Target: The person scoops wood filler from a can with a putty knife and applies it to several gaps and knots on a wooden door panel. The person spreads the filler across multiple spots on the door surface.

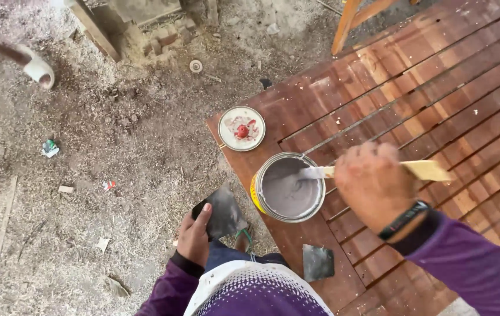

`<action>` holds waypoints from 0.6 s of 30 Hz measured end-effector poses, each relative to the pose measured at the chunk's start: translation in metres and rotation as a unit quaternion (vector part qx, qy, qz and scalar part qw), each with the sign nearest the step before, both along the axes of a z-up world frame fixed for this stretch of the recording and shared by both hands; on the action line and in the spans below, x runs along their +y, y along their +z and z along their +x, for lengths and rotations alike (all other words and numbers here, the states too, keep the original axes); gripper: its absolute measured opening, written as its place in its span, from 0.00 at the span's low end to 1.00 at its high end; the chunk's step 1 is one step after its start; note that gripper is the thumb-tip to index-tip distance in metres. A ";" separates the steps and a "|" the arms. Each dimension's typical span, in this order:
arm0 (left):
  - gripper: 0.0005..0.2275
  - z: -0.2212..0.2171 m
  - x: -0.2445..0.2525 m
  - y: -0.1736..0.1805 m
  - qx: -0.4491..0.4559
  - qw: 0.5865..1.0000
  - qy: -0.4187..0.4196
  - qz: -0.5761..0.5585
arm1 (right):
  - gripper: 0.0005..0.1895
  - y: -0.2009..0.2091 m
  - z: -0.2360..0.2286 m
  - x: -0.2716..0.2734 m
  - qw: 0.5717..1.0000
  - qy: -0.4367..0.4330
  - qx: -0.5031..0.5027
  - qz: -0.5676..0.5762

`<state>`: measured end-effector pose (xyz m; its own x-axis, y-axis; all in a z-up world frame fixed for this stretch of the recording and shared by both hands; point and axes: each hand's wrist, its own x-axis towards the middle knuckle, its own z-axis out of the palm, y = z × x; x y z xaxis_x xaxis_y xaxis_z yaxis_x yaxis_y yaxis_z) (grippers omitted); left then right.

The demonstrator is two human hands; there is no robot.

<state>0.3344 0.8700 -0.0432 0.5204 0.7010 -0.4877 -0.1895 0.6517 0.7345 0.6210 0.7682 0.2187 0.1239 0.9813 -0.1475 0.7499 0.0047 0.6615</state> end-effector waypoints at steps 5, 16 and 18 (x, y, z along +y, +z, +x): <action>0.13 0.019 0.006 0.020 0.001 0.999 -0.026 0.040 | 0.09 -0.074 0.032 -0.025 0.989 -0.034 0.140 0.046; 0.14 0.047 0.012 0.025 -0.031 0.999 -0.017 0.011 | 0.26 -0.130 0.064 -0.123 0.795 -0.420 0.414 0.141; 0.13 0.054 0.015 0.038 -0.042 0.999 -0.017 -0.023 | 0.27 -0.133 0.070 -0.144 0.751 -0.456 0.451 0.159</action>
